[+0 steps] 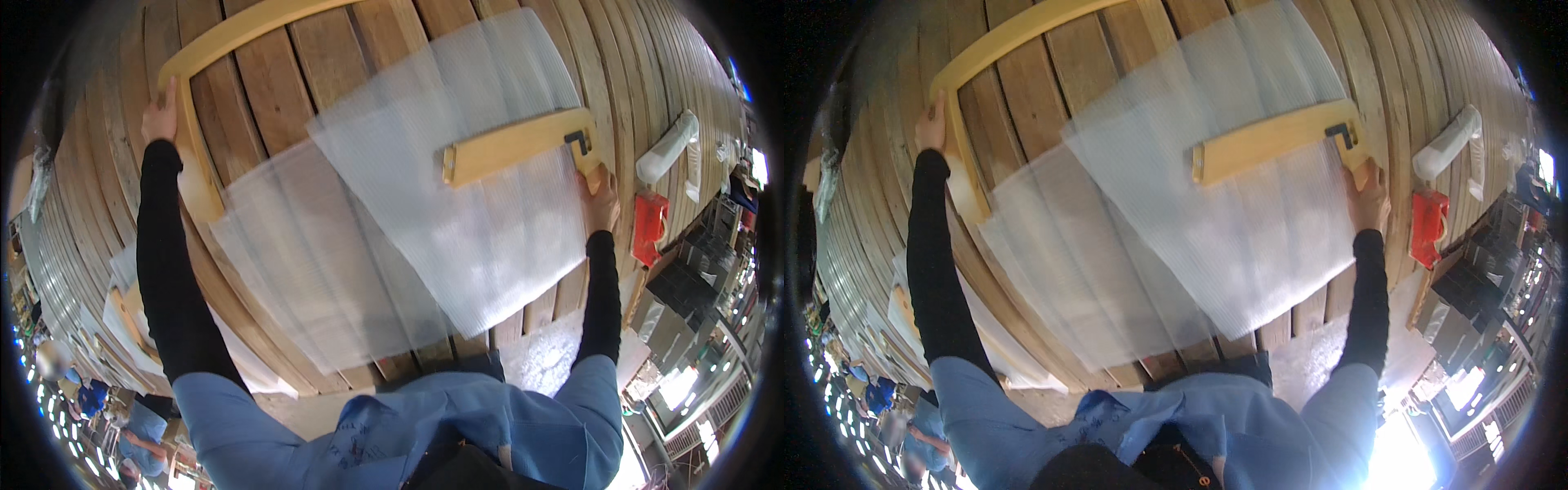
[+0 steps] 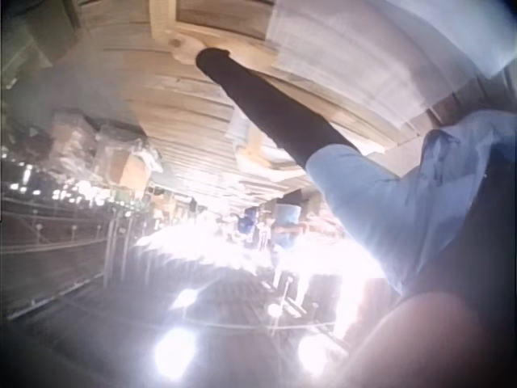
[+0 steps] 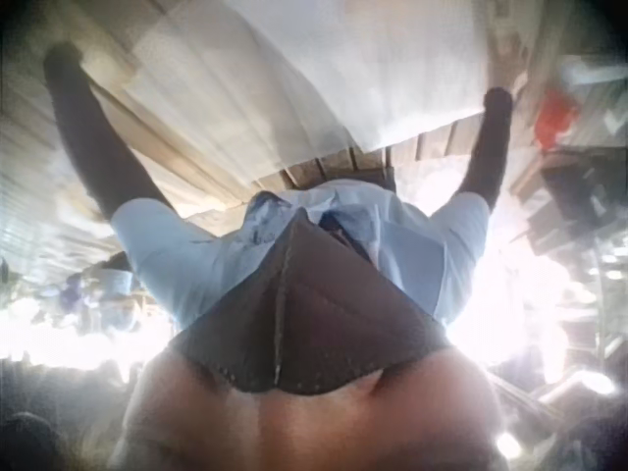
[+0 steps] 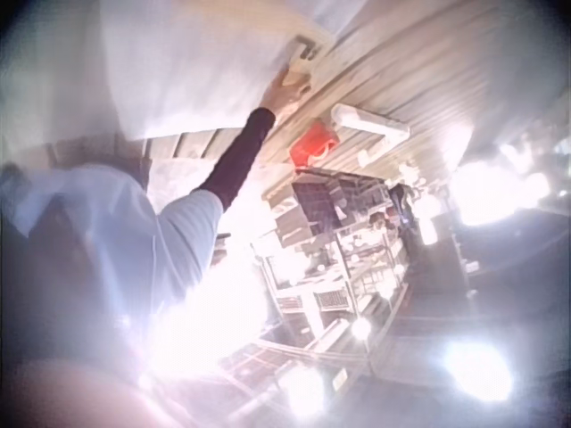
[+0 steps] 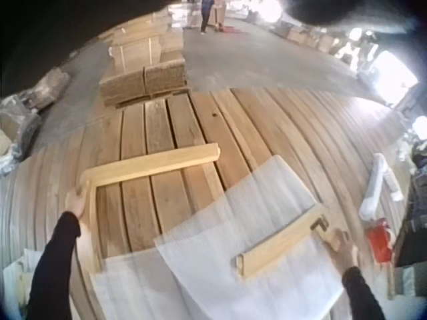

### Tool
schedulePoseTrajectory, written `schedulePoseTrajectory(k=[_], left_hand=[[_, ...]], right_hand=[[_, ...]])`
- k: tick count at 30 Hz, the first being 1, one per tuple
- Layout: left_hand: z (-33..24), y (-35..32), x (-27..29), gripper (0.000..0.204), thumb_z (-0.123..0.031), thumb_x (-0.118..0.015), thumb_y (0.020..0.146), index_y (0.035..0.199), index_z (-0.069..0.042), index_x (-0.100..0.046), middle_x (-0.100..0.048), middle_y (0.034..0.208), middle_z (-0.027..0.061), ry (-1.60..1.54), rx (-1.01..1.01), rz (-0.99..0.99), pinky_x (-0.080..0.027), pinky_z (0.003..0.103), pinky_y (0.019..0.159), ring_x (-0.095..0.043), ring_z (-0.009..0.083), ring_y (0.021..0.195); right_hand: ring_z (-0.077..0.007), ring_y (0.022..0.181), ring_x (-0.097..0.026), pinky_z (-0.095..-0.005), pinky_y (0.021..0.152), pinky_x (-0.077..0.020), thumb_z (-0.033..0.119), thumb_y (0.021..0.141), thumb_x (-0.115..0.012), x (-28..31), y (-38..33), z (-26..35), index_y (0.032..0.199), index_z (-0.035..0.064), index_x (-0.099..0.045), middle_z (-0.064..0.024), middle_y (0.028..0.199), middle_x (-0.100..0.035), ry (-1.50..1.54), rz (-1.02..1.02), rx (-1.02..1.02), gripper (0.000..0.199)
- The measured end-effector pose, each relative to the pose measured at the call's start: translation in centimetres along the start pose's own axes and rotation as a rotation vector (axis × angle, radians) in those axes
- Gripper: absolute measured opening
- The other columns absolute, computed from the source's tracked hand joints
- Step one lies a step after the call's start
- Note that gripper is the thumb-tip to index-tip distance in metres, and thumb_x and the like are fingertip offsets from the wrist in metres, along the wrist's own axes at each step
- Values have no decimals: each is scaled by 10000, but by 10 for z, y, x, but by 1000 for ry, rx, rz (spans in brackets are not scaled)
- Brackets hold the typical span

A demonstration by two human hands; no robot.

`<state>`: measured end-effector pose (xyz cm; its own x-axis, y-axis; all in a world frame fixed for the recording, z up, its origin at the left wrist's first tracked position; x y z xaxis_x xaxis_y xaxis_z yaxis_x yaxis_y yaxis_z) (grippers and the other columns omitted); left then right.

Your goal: The person wraps wooden chair frames in bubble wrap and secures them with tape. They repeatedly pick up frames, cover them with protective film, and seal the edges using a tape dispenser.

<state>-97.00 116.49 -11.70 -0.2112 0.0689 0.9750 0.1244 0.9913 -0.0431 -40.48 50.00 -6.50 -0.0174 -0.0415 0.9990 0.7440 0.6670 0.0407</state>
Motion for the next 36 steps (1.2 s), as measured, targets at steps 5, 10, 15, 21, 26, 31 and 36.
schedulePoseTrajectory(k=[5, 10, 15, 21, 26, 31, 36], left_hand=[[-161, -162, 75, 676, -517, -652, 922, 1489, -178, -507, -543, 1371, 195, 177, -493, -520, -369, 479, 1138, -482, 399, 1303], [-292, -436, 180, 816, -277, -830, 743, 1470, -152, -481, -540, 1413, 219, -450, -827, 30, -459, 503, 1039, -542, 394, 1275], [-287, -536, 171, 826, -248, -812, 717, 1428, -98, -419, -653, 1148, 231, -672, -539, 545, -546, 475, 855, -676, 403, 970], [-226, -650, 188, 762, -225, -754, 720, 1347, 13, -392, -679, 954, 276, -974, -414, 1083, -569, 443, 752, -715, 395, 824], [-198, -692, 239, 940, -344, -807, 779, 1477, 20, -293, -605, 1201, 303, -648, -605, 1552, -528, 395, 922, -659, 372, 1071], [-146, -681, 115, 1014, -573, -707, 895, 1609, -61, -201, -278, 1604, 279, -1032, -717, 1206, -256, 444, 1216, -299, 327, 1502], [-88, -731, 39, 651, -510, -579, 985, 1566, -289, -386, -255, 1654, 195, 51, -866, 459, -154, 634, 1206, -246, 323, 1536]], right_hand=[[-423, 1016, -680, -476, 754, -591, 473, 910, -727, 83, -45, -1, 1324, -10, -584, -244, 1210, -638, -192, -416, 122, 652], [-358, 1021, -700, -459, 728, -612, 452, 899, -746, 239, -97, 78, 1352, 65, -605, -159, 1178, -664, -232, -366, 186, 613], [-280, 926, -720, -391, 665, -618, 395, 877, -788, 371, -158, 132, 1315, 141, -647, -47, 1173, -663, -331, -464, 558, 526], [-276, 1205, -524, -480, 942, -525, 368, 755, -896, 389, -279, 77, 1272, 98, -479, -105, 1205, -512, 413, -1266, 504, 717], [-339, 1150, -568, -612, 1030, -460, 443, 782, -847, 333, -329, 50, 1364, 91, -442, -134, 1188, -552, 1295, -696, 282, 791], [-180, 671, -564, -413, 737, -535, 311, 867, -755, 335, -383, 32, 1109, 77, -558, -63, 734, -566, 1492, -893, -26, 390], [-138, 572, -518, -348, 645, -510, 227, 897, -728, 346, -412, -6, 914, 68, -572, -36, 625, -515, 1138, -880, -356, 224]])
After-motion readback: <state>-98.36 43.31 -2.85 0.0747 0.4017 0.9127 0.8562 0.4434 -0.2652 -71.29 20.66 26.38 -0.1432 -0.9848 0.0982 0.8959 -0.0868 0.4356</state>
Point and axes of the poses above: each hand's wrist, its own y-axis towards the middle knuckle, its own x-axis out of the back of the hand, z = x × y, the point moved 2 cm from there along y, towards the middle knuckle
